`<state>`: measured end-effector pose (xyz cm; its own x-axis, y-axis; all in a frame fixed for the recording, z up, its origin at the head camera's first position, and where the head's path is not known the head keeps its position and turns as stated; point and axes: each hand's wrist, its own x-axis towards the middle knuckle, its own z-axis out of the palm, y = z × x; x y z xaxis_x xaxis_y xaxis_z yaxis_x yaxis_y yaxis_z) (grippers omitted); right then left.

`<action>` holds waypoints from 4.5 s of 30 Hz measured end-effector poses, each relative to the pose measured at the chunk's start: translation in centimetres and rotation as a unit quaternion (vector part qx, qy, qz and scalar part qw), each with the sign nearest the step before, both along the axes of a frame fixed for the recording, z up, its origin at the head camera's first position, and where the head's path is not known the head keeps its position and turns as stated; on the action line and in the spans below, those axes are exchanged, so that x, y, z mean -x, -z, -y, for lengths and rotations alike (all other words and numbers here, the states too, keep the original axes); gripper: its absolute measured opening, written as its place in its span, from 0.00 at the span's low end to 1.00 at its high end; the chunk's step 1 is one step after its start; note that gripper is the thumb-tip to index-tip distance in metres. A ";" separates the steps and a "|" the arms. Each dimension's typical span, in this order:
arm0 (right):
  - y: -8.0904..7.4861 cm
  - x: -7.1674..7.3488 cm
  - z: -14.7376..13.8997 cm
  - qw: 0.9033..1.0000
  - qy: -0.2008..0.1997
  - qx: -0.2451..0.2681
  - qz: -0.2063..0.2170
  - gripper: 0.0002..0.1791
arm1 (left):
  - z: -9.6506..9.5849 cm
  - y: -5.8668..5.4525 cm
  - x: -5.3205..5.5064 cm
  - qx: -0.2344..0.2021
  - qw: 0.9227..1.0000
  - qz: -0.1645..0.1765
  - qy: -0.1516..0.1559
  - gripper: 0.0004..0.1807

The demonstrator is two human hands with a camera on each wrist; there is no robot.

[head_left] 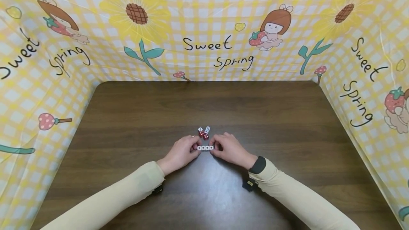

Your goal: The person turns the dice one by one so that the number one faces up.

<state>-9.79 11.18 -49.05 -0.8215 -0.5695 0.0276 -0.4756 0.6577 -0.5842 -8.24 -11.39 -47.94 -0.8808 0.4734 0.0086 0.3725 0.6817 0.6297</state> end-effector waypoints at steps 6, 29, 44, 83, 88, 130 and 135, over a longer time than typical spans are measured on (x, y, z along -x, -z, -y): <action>-0.1 -0.1 -0.1 1.000 0.000 0.002 -0.005 0.08 | -0.3 -0.1 -0.2 0.009 1.000 -0.022 0.006 0.07; -1.3 0.2 -0.6 0.998 -0.020 -0.005 0.054 0.16 | 2.5 -1.8 1.8 -0.023 0.999 0.043 -0.003 0.08; -1.5 0.1 -0.3 0.997 -0.039 -0.006 0.063 0.16 | 1.8 -0.7 3.0 0.001 0.998 0.042 -0.036 0.05; -1.0 0.1 -0.4 0.999 -0.037 0.005 0.003 0.08 | 2.6 -0.4 1.3 0.027 0.998 0.019 0.051 0.06; -0.9 0.1 -0.3 0.999 -0.034 -0.003 0.003 0.08 | 2.5 -0.5 1.2 0.027 0.998 0.016 0.051 0.06; -0.9 4.4 0.1 0.996 0.038 0.059 0.061 0.09 | 2.9 -0.1 0.8 0.030 0.997 -0.002 0.066 0.06; -0.9 4.2 0.0 0.996 0.035 0.054 0.059 0.10 | 2.8 -0.2 0.8 0.030 0.997 -0.002 0.068 0.06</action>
<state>-14.03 11.18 -48.12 -0.8602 -0.5097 -0.0139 -0.3544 0.6172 -0.7024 -9.05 -14.24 -47.78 -0.8085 0.5883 -0.0189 0.4671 0.6608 0.5876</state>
